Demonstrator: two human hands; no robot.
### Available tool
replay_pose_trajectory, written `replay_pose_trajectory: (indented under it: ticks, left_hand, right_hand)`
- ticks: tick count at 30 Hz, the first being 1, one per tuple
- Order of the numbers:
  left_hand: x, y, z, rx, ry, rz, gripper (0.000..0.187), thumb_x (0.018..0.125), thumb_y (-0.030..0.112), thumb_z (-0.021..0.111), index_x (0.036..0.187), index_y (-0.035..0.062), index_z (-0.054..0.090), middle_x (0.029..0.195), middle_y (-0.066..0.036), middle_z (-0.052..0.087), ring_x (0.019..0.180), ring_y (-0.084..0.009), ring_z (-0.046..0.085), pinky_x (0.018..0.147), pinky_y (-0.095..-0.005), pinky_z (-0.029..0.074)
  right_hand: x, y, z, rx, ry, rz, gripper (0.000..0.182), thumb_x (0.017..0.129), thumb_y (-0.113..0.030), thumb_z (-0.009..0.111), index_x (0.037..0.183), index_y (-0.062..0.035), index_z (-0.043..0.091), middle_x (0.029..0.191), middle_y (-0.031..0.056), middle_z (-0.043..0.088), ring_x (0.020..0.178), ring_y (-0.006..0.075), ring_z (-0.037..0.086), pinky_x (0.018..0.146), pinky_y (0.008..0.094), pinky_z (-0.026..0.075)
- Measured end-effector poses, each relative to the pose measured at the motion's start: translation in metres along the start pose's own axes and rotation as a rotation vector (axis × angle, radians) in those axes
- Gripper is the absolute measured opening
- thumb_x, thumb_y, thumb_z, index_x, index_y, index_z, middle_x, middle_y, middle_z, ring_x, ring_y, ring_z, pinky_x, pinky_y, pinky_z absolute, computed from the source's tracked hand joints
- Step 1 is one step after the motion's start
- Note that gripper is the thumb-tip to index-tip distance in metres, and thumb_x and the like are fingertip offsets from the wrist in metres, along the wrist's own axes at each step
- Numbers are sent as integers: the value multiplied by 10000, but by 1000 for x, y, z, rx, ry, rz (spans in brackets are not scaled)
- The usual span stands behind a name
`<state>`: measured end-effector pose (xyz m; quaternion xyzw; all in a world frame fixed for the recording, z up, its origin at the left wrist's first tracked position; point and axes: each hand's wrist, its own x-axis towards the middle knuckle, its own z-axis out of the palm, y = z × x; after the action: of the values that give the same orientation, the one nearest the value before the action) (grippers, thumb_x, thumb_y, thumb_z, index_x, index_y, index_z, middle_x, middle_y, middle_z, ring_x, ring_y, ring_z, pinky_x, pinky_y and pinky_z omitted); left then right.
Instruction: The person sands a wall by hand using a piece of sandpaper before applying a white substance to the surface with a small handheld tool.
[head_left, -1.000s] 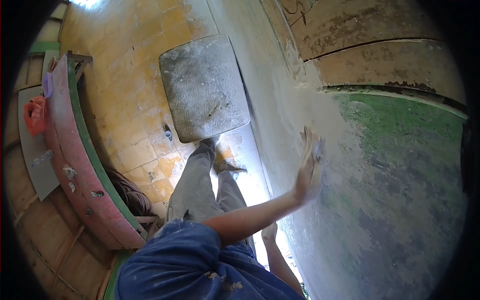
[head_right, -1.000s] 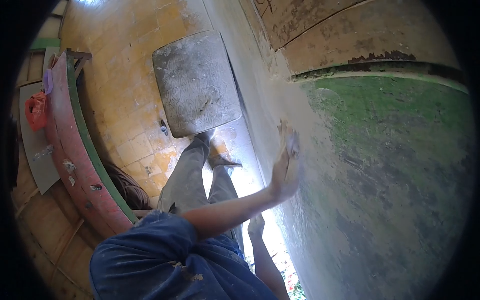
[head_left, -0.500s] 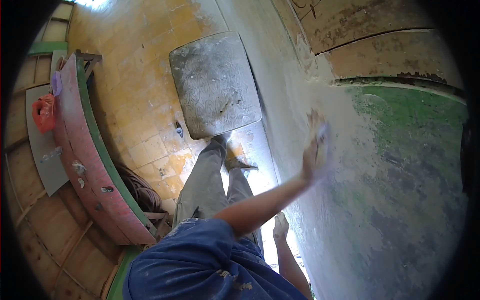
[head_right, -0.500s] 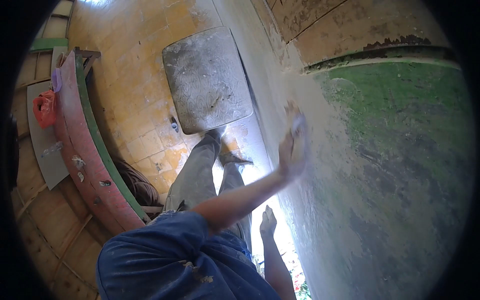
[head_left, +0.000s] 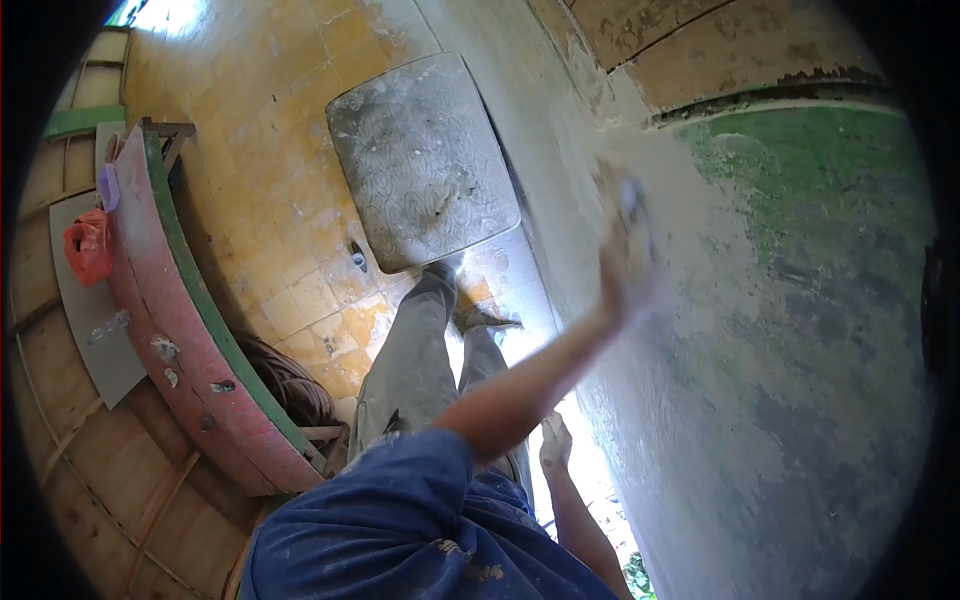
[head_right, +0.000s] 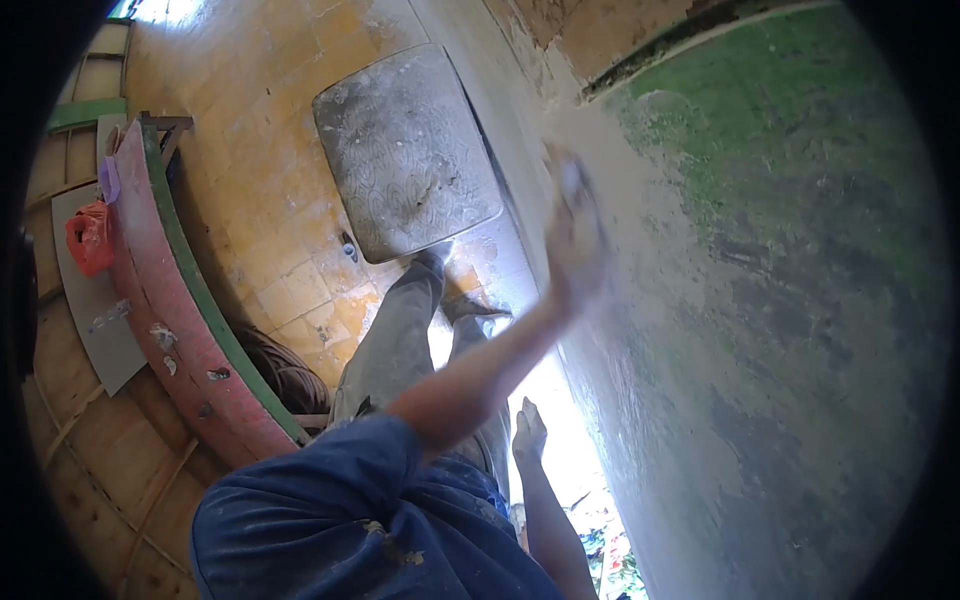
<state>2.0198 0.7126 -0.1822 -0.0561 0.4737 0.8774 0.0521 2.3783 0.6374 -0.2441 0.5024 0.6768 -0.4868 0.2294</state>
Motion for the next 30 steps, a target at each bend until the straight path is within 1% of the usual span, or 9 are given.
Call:
replay_pose_trajectory:
  ticks: [4,8,9,11,17,20,24,27,30]
  left_hand:
    - [79,11,-16,-32,-19,29,548,950,-3,353,1486,-54,250,1463,-228,426,1311,-258,464,1095,-291,342]
    - [-11,65,35,-417,104,-172,552,1016,126,360,1495,-66,165,1592,-210,78,1484,-268,77,1207,-357,71]
    - [-21,59,28,-416,104,-173,552,1016,126,360,1495,-66,165,1592,-210,78,1484,-268,77,1207,-357,71]
    - [-36,36,11,461,-187,477,555,1012,98,344,1506,-49,137,1593,-219,58,1484,-266,71,1211,-377,67]
    - [57,30,-2,71,-63,-140,561,1027,140,333,1511,-42,117,1579,-263,68,1478,-323,48,1210,-422,72]
    - [-18,34,11,254,-145,306,549,1036,161,293,1510,-49,112,1577,-264,94,1481,-311,56,1208,-414,80]
    - [-46,5,-13,526,-223,309,555,1024,113,309,1511,-51,100,1581,-254,103,1487,-277,42,1206,-376,72]
    - [27,-4,-20,121,142,-218,435,1009,171,376,1348,-89,453,1305,-207,567,1201,-256,535,1036,-333,403]
    - [41,-13,-38,141,83,-247,382,1014,170,376,1256,-87,522,1158,-153,638,1061,-223,586,935,-325,461]
  right_hand:
    - [-8,1,5,57,61,23,409,936,-77,481,1316,71,519,1321,219,570,1272,286,517,1093,355,366]
    - [3,40,7,97,32,54,397,937,-70,471,1300,81,523,1307,220,578,1265,282,523,1094,348,363]
    - [-4,13,1,74,-14,86,397,936,-68,469,1297,86,521,1298,212,587,1267,271,521,1097,342,358]
    - [-5,13,3,11,77,38,394,939,-79,484,1295,83,526,1280,201,599,1237,264,540,1077,340,375]
    - [0,17,6,153,97,17,395,935,-68,481,1297,81,527,1293,207,588,1240,278,536,1076,353,378]
    - [-1,6,5,107,59,24,397,930,-54,481,1299,84,525,1305,214,578,1253,285,527,1084,359,373]
    - [-4,22,8,103,36,38,403,927,-57,498,1309,69,527,1314,214,575,1251,279,529,1074,356,377]
    - [-3,26,1,92,69,78,402,928,-52,495,1308,77,524,1315,213,575,1253,276,530,1076,353,378]
    - [-1,26,0,143,113,92,390,926,-53,497,1291,76,541,1298,205,589,1244,273,538,1069,354,386]
